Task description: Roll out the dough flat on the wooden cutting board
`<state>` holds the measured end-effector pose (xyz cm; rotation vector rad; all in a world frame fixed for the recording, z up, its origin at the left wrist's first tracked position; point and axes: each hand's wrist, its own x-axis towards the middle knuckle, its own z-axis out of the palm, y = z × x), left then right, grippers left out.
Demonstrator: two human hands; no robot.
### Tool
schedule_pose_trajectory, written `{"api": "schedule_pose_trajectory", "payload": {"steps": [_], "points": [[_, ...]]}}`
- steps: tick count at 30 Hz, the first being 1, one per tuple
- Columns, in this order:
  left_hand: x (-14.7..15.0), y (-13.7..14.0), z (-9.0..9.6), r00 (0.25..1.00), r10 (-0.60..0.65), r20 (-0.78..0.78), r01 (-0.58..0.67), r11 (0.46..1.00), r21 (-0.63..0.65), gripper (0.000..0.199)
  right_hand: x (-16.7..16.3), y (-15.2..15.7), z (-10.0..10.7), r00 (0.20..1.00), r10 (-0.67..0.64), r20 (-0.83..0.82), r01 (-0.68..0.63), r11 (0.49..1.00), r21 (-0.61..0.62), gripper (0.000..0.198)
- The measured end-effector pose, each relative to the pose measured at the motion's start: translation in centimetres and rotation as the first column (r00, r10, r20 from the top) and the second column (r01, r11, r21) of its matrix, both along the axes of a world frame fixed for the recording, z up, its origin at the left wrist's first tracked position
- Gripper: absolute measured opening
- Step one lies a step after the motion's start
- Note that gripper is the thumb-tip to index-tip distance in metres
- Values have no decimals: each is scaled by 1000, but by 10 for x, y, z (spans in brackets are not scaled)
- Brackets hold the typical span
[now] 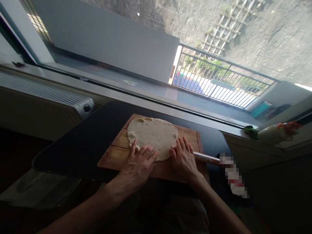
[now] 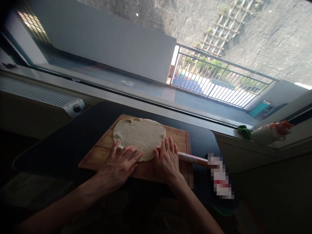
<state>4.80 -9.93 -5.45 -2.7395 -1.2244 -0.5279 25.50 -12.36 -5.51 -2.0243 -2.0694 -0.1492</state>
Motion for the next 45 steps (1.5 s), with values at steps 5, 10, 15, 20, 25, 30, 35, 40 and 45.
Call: {"api": "schedule_pose_trajectory", "payload": {"steps": [5,10,15,20,25,30,35,40,45], "points": [[-2,-2,1,1000,-11,0,11,1000,2,34,-1,-16,-2,990,143,15,-143,990,20,55],[4,-1,1,1000,5,-17,-5,1000,1,34,-5,4,1,999,31,-21,-31,999,10,52],[-8,-8,-2,1000,-26,3,26,1000,11,33,18,-34,-1,940,340,-35,-339,940,28,51],[-6,-7,3,999,-23,-27,22,1000,-18,32,44,-17,13,913,372,-166,-371,928,39,42],[-6,-8,5,1000,-16,-17,16,999,-29,32,22,19,22,887,410,-211,-411,911,43,32],[-12,-8,0,999,-28,21,29,999,-14,32,0,-9,7,982,165,-93,-159,985,72,49],[-9,-3,1,998,-61,35,62,998,-5,31,-7,-22,4,977,211,-27,-212,977,-32,59],[-7,-4,4,997,-53,48,53,999,-4,30,-10,-1,11,997,74,-22,-75,997,-10,57],[-12,-5,5,994,-65,90,66,998,-10,29,-4,-44,3,956,293,36,-292,956,-29,66]]}}
